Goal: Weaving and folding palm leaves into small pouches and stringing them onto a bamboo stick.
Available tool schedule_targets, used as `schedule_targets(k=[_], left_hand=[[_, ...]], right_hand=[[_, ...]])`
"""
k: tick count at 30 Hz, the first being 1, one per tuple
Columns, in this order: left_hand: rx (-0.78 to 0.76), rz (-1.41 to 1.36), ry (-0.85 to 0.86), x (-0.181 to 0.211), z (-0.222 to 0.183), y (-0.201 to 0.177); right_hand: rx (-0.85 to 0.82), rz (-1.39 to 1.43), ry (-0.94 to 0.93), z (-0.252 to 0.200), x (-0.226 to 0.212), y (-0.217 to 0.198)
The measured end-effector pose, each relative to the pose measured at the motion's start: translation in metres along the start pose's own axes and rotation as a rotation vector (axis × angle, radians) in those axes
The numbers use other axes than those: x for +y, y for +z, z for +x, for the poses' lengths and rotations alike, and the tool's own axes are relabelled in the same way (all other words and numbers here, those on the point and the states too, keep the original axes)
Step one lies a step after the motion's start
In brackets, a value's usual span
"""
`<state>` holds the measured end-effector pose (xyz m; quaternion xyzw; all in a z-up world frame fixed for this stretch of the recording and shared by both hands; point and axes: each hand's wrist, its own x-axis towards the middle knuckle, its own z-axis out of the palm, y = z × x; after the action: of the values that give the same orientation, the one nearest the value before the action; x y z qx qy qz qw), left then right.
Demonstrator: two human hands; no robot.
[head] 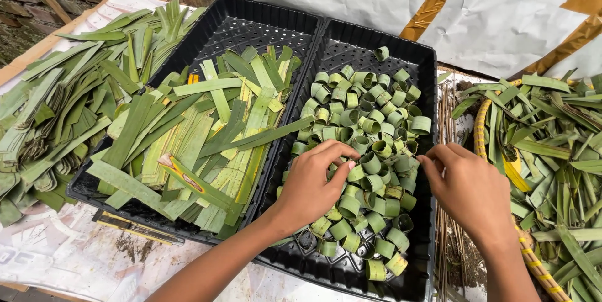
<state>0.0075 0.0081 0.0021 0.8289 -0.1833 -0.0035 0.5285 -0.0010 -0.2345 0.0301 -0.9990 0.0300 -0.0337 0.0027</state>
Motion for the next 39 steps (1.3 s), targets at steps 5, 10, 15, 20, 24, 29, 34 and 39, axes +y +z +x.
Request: schedule_targets(k=[5, 10, 15, 20, 24, 29, 34, 39], left_hand=[[-0.092, 0.017, -0.023, 0.005, 0.0, 0.009], [-0.21, 0.021, 0.129, 0.008, -0.001, 0.035], [-0.323, 0.052, 0.197, 0.017, 0.005, 0.067], [-0.371, 0.097, 0.2, 0.022, 0.011, 0.077], [-0.392, 0.113, 0.177, 0.026, 0.017, 0.077], [-0.409, 0.127, 0.176, 0.028, 0.019, 0.076], [-0.411, 0.103, 0.144, 0.034, 0.021, 0.071], [-0.312, 0.043, 0.235, 0.01, 0.025, 0.076]], right_hand=[[-0.217, -0.12, 0.185, -0.008, 0.039, 0.034], [-0.256, -0.105, 0.146, -0.032, 0.059, 0.085], [-0.245, 0.029, 0.195, -0.037, 0.059, 0.085], [-0.238, 0.189, 0.256, -0.041, 0.074, 0.09], [-0.302, 0.157, 0.254, -0.044, 0.074, 0.085], [-0.234, 0.185, 0.282, -0.05, 0.076, 0.082], [-0.176, 0.147, 0.276, -0.061, 0.076, 0.056], [0.05, 0.23, 0.19, -0.071, 0.076, 0.044]])
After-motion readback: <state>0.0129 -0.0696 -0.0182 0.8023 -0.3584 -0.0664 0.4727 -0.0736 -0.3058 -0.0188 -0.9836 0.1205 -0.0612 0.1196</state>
